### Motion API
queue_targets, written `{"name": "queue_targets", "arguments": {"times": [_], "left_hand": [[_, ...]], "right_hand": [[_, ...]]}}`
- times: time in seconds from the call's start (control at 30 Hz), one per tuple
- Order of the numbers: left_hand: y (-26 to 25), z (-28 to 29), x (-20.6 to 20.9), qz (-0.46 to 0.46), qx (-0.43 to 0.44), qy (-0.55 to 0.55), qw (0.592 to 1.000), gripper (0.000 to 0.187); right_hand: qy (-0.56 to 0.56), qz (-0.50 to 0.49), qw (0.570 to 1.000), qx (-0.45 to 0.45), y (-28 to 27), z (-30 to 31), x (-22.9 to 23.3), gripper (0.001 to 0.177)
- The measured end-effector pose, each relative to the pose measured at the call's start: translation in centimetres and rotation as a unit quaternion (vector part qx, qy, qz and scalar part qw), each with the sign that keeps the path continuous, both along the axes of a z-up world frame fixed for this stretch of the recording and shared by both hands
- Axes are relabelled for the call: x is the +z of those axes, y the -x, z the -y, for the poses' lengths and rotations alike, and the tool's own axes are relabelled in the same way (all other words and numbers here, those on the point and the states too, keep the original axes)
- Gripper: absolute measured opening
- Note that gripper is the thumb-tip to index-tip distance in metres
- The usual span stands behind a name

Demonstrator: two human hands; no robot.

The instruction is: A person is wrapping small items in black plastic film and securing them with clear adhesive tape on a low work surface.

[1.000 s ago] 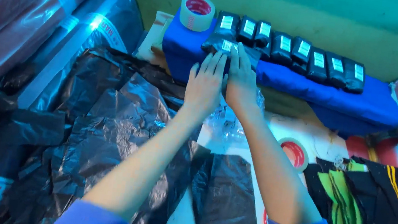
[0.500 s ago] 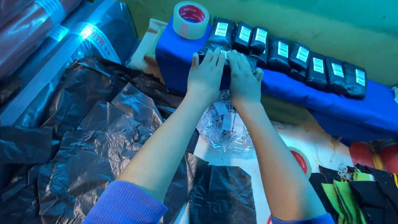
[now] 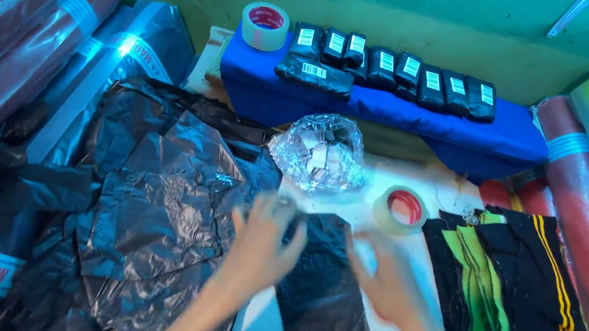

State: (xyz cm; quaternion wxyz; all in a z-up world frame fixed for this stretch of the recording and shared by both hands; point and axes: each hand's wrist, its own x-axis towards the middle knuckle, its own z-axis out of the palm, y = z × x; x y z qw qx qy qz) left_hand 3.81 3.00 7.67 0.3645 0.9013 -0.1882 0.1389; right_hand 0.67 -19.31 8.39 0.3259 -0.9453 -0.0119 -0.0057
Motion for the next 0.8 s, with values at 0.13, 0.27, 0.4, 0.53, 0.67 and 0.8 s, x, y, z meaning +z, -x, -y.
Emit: {"name": "queue_targets", "arguments": {"times": [0.13,0.27,0.4,0.53,0.67,0.8], "left_hand": [[3.4,0.8,-8.5,-0.084,-0.010,-0.010,0.996,0.025],[4.3,2.3,-10.9,0.034,-0.049,-0.116,0.992,0.040],[4.2,2.8,-15.2,0.036,-0.079,-0.213,0.973,0.074],[4.4,3.4,-15.0,0.036,-0.081,-0.220,0.971,0.073],[4.6,3.9,-15.6,0.042,-0.101,-0.223,0.969,0.068],[4.5,3.6,-16.2,0.025,-0.113,-0.253,0.960,0.069]], "right_hand": [[-0.024,-0.052,0.998,-0.028,5.3,0.5,-6.0,0.019],[0.039,-0.039,0.997,0.061,5.8,-0.7,-7.5,0.042],[0.150,-0.084,0.975,0.143,4.4,-1.9,-8.6,0.066],[0.199,-0.038,0.973,0.110,5.0,-2.1,-11.4,0.068],[0.191,-0.005,0.980,0.063,5.6,-2.0,-12.1,0.072],[0.121,0.026,0.990,0.060,5.2,-0.1,-11.6,0.062]]}}
